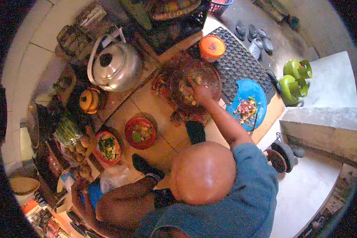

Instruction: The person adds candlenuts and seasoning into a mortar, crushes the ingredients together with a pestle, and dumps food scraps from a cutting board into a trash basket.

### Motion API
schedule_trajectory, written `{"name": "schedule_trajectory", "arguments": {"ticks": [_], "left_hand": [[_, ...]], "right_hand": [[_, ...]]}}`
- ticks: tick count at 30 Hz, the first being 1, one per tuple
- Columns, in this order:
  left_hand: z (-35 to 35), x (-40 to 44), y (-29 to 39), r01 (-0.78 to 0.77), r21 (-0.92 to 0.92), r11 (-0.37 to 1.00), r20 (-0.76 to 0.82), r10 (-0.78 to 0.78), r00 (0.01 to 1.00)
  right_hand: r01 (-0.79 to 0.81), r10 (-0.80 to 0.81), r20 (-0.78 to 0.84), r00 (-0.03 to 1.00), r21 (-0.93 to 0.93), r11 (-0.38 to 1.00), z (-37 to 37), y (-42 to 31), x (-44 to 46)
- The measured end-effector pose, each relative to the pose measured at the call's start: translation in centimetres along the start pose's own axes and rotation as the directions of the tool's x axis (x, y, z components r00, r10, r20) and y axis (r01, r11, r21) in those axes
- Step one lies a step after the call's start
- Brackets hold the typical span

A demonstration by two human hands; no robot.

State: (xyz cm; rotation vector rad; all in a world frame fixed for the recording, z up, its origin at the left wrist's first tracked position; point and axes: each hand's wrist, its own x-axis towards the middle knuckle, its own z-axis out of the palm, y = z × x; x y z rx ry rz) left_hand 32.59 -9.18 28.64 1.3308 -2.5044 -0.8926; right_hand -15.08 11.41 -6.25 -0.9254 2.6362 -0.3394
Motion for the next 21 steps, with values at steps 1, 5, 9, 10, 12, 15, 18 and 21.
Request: {"name": "schedule_trajectory", "arguments": {"ticks": [1, 5, 9, 10, 12, 15, 18, 21], "left_hand": [[0.0, 0.2, -0.2, -0.011, 0.012, 1.000, -0.001, 0.011, 1.000], [0.4, 0.1, -0.1, -0.001, -0.016, 1.000, -0.052, 0.000, 0.999], [0.1, -0.1, 0.1, 0.030, 0.000, 1.000, -0.013, -0.030, 0.999], [0.3, -0.1, 0.6, 0.051, 0.006, 0.999, -0.025, -0.051, 0.998], [0.2, 0.1, 0.2, 0.020, -0.054, 0.998, -0.029, -0.022, 0.999], [0.2, -0.6, -1.4, 0.047, -0.102, 0.994, -0.054, -0.053, 0.997], [0.4, -0.2, -0.8, 0.061, -0.108, 0.992, -0.039, -0.066, 0.997], [0.7, -0.4, -1.3, 0.044, -0.084, 0.996, -0.032, -0.047, 0.998]], "right_hand": [[0.022, -0.021, -0.013, 1.000, 0.041, 0.999, 0.9, 0.9, 0.9], [0.097, -0.090, -0.039, 0.995, 0.295, 0.950, -0.4, 3.9, 3.1], [-0.113, 0.113, -0.045, 0.993, 0.008, 0.994, -3.6, -1.4, -1.5], [-0.074, 0.073, -0.028, 0.997, -0.041, 0.996, -2.1, -1.1, -1.8], [0.003, -0.003, -0.001, 1.000, -0.124, 0.992, 1.2, -0.1, -1.5], [-0.064, -0.005, 0.183, 0.983, 0.367, 0.928, -0.3, 4.4, 2.7], [-0.013, -0.017, 0.095, 0.995, 0.313, 0.950, -1.4, 4.6, 2.4], [-0.087, 0.095, 0.129, 0.987, -0.065, 0.994, -2.8, 0.2, -0.9]]}}
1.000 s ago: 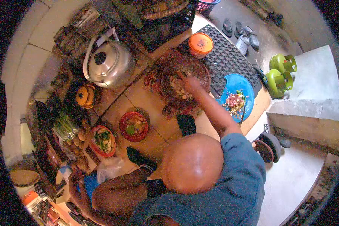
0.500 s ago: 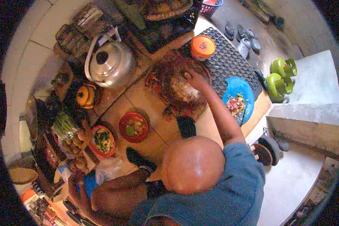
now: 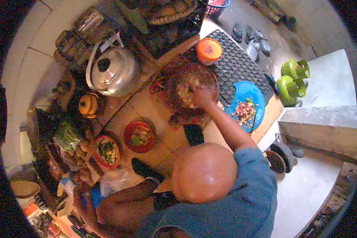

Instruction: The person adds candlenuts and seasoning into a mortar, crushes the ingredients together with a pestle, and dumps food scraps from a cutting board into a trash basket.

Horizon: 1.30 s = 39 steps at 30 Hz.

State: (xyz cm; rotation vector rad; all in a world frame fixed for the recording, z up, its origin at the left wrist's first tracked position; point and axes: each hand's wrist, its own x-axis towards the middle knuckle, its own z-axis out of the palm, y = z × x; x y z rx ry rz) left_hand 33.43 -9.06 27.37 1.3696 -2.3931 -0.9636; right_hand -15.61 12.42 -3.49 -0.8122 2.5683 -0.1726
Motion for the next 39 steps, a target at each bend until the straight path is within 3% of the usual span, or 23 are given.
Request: {"name": "schedule_trajectory", "arguments": {"ticks": [1, 3, 6, 7, 8, 10, 11, 12, 13, 15, 16, 17, 19, 22, 24, 25, 27, 31, 34, 36, 37, 38, 39], "left_hand": [[-0.1, 0.1, -0.3, -0.020, 0.015, 1.000, -0.009, 0.020, 1.000], [-0.6, 0.4, -0.1, 0.010, 0.071, 0.997, 0.030, -0.012, 0.999], [-0.8, 1.2, 0.2, 0.042, 0.156, 0.987, 0.081, -0.055, 0.995], [-0.7, 1.3, 0.3, 0.061, 0.185, 0.981, 0.100, -0.080, 0.992], [-0.3, 1.2, 0.1, 0.035, 0.106, 0.994, 0.063, -0.042, 0.997], [0.7, 0.8, -0.5, -0.028, -0.053, 0.998, -0.026, 0.027, 0.999], [0.6, 1.2, -0.5, -0.042, -0.034, 0.999, -0.016, 0.041, 0.999], [0.3, 1.4, -0.5, -0.051, -0.011, 0.999, -0.003, 0.051, 0.999], [0.1, 1.4, -0.3, -0.059, 0.010, 0.998, 0.012, 0.059, 0.998], [0.1, 1.7, 1.3, -0.024, 0.083, 0.996, 0.052, 0.019, 0.998], [0.3, 2.2, 2.0, -0.021, 0.115, 0.993, 0.057, 0.014, 0.998], [0.1, 1.8, 1.9, -0.004, 0.077, 0.997, 0.049, 0.001, 0.999], [0.0, 1.7, 1.4, 0.016, -0.004, 1.000, 0.021, -0.016, 1.000], [0.1, 1.1, 1.1, -0.002, 0.059, 0.998, 0.003, 0.002, 1.000], [0.1, 0.6, 1.1, 0.046, 0.062, 0.997, 0.024, -0.047, 0.999], [0.2, 0.6, 1.1, 0.055, 0.061, 0.997, 0.021, -0.057, 0.998], [-0.4, 0.4, 0.4, 0.014, 0.058, 0.998, -0.009, -0.014, 1.000], [-0.2, 0.6, 1.0, 0.053, 0.016, 0.998, -0.025, -0.052, 0.998], [-0.6, 0.6, -2.0, 0.109, 0.010, 0.994, -0.029, -0.109, 0.994], [0.1, 1.1, -0.7, 0.011, 0.057, 0.998, -0.004, -0.011, 1.000], [-0.1, 1.1, -0.1, -0.043, 0.091, 0.995, 0.020, 0.042, 0.999], [0.1, 1.4, 0.0, -0.067, 0.078, 0.995, 0.014, 0.066, 0.998], [-0.2, 1.1, -0.1, -0.079, 0.073, 0.994, 0.018, 0.078, 0.997]], "right_hand": [[0.032, -0.034, -0.024, 0.999, -0.077, 0.997, 1.3, 0.1, -0.1], [-0.051, 0.044, 0.088, 0.995, 0.083, 0.995, 4.2, 3.2, 5.6], [0.062, -0.142, 0.223, 0.965, 0.332, 0.941, -1.4, 4.2, 9.5], [0.158, -0.208, 0.111, 0.972, 0.352, 0.923, -0.9, 4.3, 9.7], [0.255, -0.271, -0.003, 0.962, 0.352, 0.900, -0.3, 4.5, 10.0], [0.098, -0.118, 0.124, 0.985, 0.156, 0.983, 1.8, 2.0, 5.3], [0.032, -0.039, 0.157, 0.987, 0.046, 0.998, 2.2, 0.5, 3.4], [0.147, -0.158, -0.151, 0.976, -0.081, 0.986, 3.1, -0.4, 2.0], [0.213, -0.297, -0.424, 0.855, -0.235, 0.948, 4.6, -0.6, 1.1], [0.265, -0.302, -0.457, 0.837, -0.144, 0.953, 5.8, 0.8, 2.0], [0.235, -0.204, -0.237, 0.950, 0.112, 0.966, 4.1, 2.1, 6.3], [0.128, -0.152, 0.039, 0.988, 0.354, 0.926, 3.7, 2.6, 7.9], [0.253, -0.216, -0.259, 0.942, 0.120, 0.960, 4.7, 1.3, 5.8], [0.258, -0.389, -0.607, 0.694, -0.295, 0.920, 6.8, 0.0, 1.7], [0.328, -0.460, -0.350, 0.816, -0.374, 0.867, 6.9, 1.3, 1.6], [0.413, -0.431, 0.001, 0.902, -0.293, 0.863, 4.5, 2.5, 5.7], [0.381, -0.345, 0.261, 0.902, -0.100, 0.919, 2.4, 3.4, 9.0], [0.084, -0.077, -0.037, 0.996, 0.302, 0.950, 0.7, 4.2, 10.1], [0.230, -0.302, -0.445, 0.843, -0.211, 0.950, 7.0, 2.5, 2.1], [0.107, -0.140, -0.141, 0.980, -0.219, 0.970, 3.8, 0.1, 1.6], [0.040, -0.036, 0.022, 0.999, -0.226, 0.973, 2.9, -0.7, 1.0], [0.078, -0.062, 0.106, 0.992, -0.148, 0.986, 2.3, 0.2, 3.3], [0.202, -0.197, 0.170, 0.966, -0.012, 0.979, 2.6, 2.4, 7.3]]}}
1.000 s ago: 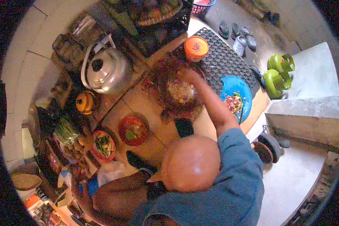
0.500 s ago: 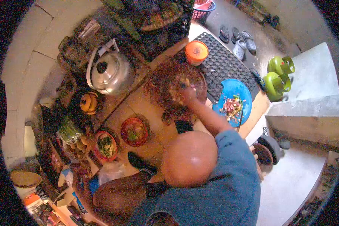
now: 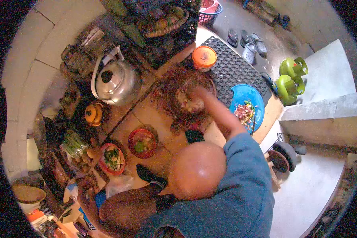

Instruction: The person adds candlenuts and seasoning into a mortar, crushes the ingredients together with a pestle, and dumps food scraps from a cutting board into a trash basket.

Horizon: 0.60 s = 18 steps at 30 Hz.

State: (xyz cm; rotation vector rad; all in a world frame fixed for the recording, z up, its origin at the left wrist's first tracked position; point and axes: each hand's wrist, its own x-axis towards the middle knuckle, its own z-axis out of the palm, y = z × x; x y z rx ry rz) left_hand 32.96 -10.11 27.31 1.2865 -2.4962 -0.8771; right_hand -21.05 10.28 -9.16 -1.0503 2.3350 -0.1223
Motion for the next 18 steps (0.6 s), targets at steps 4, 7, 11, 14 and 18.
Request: {"name": "schedule_trajectory", "arguments": {"ticks": [4, 7, 11, 14, 18], "left_hand": [[0.4, -0.1, 0.0, 0.057, -0.053, 0.997, 0.000, -0.057, 0.998], [0.7, -0.3, 1.6, 0.065, -0.043, 0.997, 0.021, -0.064, 0.998], [1.9, 0.0, 0.7, 0.041, -0.096, 0.995, -0.042, -0.045, 0.998], [5.7, 1.6, 2.5, -0.011, -0.186, 0.983, -0.018, 0.008, 1.000], [17.7, 2.7, 3.9, 0.183, -0.533, 0.826, 0.209, -0.081, 0.975]], "right_hand": [[0.425, -0.359, -0.347, 0.867, 0.138, 0.894, -0.9, 4.0, 4.9], [-0.073, 0.066, -0.292, 0.954, -0.012, 0.997, 1.9, -2.7, -1.7], [-0.234, 0.234, -0.182, 0.955, 0.021, 0.972, 1.2, -4.5, -3.9], [0.028, 0.000, -0.093, 0.996, 0.300, 0.954, 0.0, 3.7, -0.2], [-0.156, 0.308, -0.321, 0.896, 0.421, 0.893, -1.8, 4.7, -7.3]]}}
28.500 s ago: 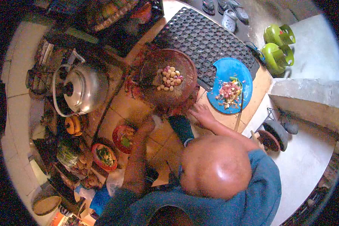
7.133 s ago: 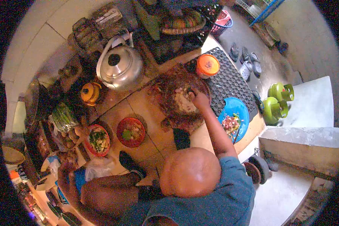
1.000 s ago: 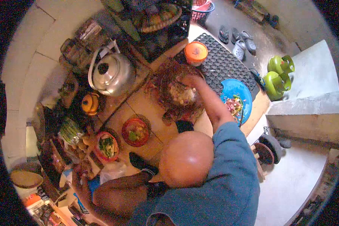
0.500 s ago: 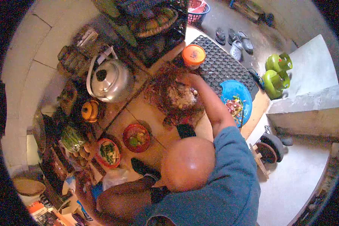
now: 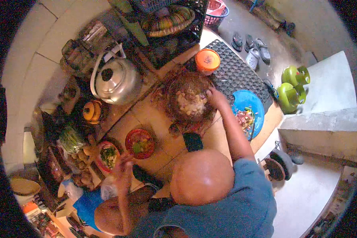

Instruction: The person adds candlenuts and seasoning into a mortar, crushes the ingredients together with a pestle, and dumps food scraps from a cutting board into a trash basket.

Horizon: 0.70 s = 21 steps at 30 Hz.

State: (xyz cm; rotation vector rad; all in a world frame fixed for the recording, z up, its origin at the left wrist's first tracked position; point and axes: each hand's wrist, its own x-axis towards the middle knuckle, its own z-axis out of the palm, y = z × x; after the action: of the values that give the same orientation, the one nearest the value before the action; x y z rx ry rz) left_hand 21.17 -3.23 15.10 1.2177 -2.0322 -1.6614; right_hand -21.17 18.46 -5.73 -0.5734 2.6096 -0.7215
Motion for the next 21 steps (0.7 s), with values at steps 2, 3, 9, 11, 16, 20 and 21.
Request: {"name": "schedule_trajectory", "arguments": {"ticks": [2, 3, 9, 11, 16, 20, 21], "left_hand": [[4.7, 1.7, -5.4, -0.016, 0.079, 0.997, 0.098, 0.009, 0.995], [6.2, 2.0, -6.5, -0.082, 0.156, 0.984, 0.164, 0.056, 0.985], [0.2, -1.3, 2.9, 0.041, 0.232, 0.972, -0.015, -0.039, 0.999], [-5.6, -2.5, 6.7, -0.189, 0.497, 0.847, -0.030, 0.234, 0.972], [-13.3, -3.2, 7.1, -0.125, 0.455, 0.881, -0.301, 0.285, 0.910], [-13.5, -3.8, 8.3, -0.117, 0.462, 0.879, -0.324, 0.290, 0.900], [-13.8, -4.1, 8.1, -0.143, 0.483, 0.864, -0.309, 0.321, 0.895]], "right_hand": [[-0.108, 0.129, 0.147, 0.981, -0.143, 0.984, 1.8, -1.3, -2.7], [0.069, -0.068, 0.014, 0.998, -0.291, 0.954, 4.2, -1.6, -3.9], [0.347, -0.348, 0.005, 0.937, 0.064, 0.936, 5.9, 3.4, 2.6], [0.241, -0.237, -0.139, 0.962, 0.008, 0.971, 4.3, 1.0, 1.1], [0.232, -0.226, 0.063, 0.972, -0.409, 0.882, 5.7, -4.7, -3.4], [0.168, -0.167, 0.111, 0.980, 0.001, 0.986, 5.2, -0.8, 3.2], [0.227, -0.231, -0.019, 0.973, -0.110, 0.968, 4.2, -1.7, 2.6]]}}
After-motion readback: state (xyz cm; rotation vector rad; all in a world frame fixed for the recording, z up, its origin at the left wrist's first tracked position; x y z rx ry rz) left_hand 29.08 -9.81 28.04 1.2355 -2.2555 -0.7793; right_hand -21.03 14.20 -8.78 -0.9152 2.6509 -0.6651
